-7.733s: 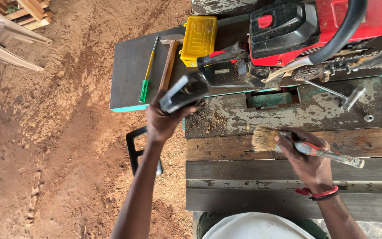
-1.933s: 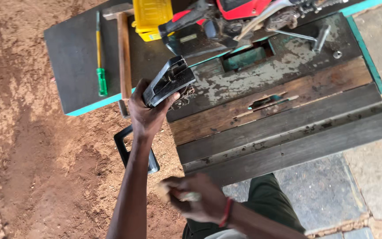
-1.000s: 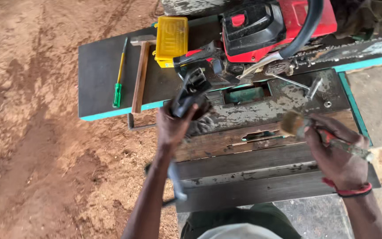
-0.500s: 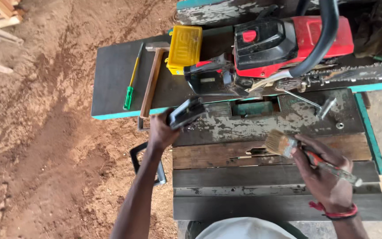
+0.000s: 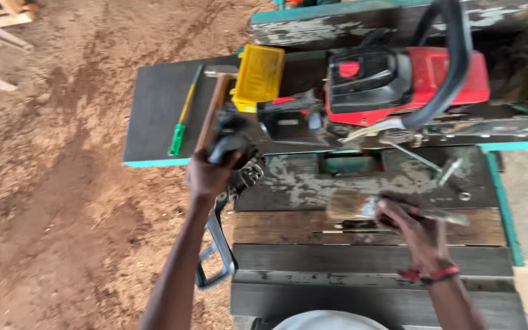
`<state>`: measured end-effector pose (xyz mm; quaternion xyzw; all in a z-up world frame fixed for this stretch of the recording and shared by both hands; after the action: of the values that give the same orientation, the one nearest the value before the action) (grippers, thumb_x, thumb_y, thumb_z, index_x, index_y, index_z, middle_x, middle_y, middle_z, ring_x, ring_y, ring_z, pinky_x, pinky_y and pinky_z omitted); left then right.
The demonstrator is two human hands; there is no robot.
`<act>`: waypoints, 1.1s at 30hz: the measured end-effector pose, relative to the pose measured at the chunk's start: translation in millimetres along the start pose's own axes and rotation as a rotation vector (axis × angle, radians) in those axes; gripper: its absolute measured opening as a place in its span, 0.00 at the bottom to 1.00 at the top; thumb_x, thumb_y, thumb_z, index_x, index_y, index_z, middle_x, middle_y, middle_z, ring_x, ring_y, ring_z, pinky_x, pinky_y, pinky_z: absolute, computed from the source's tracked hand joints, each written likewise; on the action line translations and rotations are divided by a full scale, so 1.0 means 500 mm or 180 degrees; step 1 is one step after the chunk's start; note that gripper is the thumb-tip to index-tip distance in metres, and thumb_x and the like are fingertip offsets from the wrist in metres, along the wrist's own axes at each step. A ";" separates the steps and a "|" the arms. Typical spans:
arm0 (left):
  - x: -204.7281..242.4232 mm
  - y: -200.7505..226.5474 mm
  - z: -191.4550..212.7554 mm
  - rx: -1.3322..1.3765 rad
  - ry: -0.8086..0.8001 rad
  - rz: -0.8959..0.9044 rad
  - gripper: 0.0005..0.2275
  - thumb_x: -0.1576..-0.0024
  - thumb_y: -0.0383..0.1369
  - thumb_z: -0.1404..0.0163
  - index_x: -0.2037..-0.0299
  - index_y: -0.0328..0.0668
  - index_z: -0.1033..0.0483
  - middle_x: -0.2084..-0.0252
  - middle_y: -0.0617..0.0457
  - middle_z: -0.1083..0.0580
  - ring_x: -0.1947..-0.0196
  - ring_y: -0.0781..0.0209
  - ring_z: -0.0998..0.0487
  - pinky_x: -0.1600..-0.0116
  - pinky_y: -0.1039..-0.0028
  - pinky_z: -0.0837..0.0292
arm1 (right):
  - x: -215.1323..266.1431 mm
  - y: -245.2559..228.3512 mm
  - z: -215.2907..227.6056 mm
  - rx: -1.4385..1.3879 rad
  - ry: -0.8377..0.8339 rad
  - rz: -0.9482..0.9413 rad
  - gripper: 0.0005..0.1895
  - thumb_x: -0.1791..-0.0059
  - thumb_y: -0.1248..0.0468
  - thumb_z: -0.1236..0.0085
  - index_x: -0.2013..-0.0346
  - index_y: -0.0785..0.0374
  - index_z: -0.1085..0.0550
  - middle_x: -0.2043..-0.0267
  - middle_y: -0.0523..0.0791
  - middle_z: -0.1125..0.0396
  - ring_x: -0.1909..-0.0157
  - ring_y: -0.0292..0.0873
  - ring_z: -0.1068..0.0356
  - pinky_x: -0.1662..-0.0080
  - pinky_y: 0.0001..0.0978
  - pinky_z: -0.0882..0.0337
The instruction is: The person cleans various components of a chainsaw on a workbench by using a brush to sweep away sawdust and then secures the parts using a screwdriver and a socket wrench.
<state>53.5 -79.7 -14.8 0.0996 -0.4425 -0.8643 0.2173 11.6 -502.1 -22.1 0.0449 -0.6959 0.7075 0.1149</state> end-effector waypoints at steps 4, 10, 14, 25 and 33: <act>0.037 -0.038 -0.050 0.2523 -0.0218 0.1007 0.19 0.50 0.35 0.38 0.50 0.37 0.21 0.58 0.48 0.18 0.62 0.55 0.16 0.58 0.66 0.19 | -0.010 0.045 0.020 0.0298 -0.0615 -0.1528 0.23 0.57 0.43 0.40 0.69 0.62 0.21 0.77 0.45 0.25 0.77 0.39 0.25 0.71 0.32 0.26; 0.118 -0.078 -0.196 0.3960 -0.0313 0.1688 0.19 0.42 0.40 0.42 0.45 0.39 0.27 0.57 0.50 0.23 0.62 0.60 0.19 0.57 0.68 0.20 | -0.008 -0.027 0.091 0.2760 -0.1079 -0.1720 0.33 0.55 0.37 0.40 0.77 0.68 0.21 0.79 0.48 0.26 0.77 0.40 0.23 0.69 0.36 0.21; 0.183 -0.030 -0.202 0.3100 0.0169 0.2163 0.17 0.48 0.42 0.44 0.50 0.50 0.28 0.63 0.52 0.21 0.67 0.62 0.18 0.70 0.68 0.21 | -0.040 -0.103 0.005 0.3127 -0.1054 -0.0042 0.21 0.52 0.45 0.40 0.68 0.60 0.17 0.75 0.46 0.23 0.73 0.40 0.21 0.67 0.36 0.23; -0.084 -0.153 0.060 -0.1435 0.1365 -0.0310 0.09 0.43 0.40 0.46 0.62 0.44 0.23 0.67 0.46 0.23 0.69 0.44 0.22 0.68 0.55 0.25 | -0.023 -0.089 -0.224 0.2240 -0.1524 0.0541 0.16 0.53 0.52 0.36 0.58 0.59 0.19 0.63 0.44 0.17 0.61 0.39 0.19 0.59 0.32 0.15; -0.262 -0.248 0.062 -0.1283 0.0553 0.0043 0.14 0.40 0.41 0.45 0.53 0.39 0.24 0.58 0.41 0.23 0.57 0.45 0.21 0.57 0.56 0.25 | -0.044 -0.102 -0.175 0.2781 -0.0948 0.0292 0.18 0.55 0.51 0.33 0.55 0.54 0.17 0.59 0.44 0.18 0.56 0.39 0.16 0.53 0.34 0.16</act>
<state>122.4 67.0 -99.4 0.1253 -0.2410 -0.9220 0.2759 53.0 -416.9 20.0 0.1594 -0.3427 0.9246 -0.0473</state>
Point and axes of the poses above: each hand's wrist, its own x-axis away from the middle knuckle, its own z-axis out of the back of the hand, y = z × x, the point moved 2 cm from there along -x, towards the middle knuckle
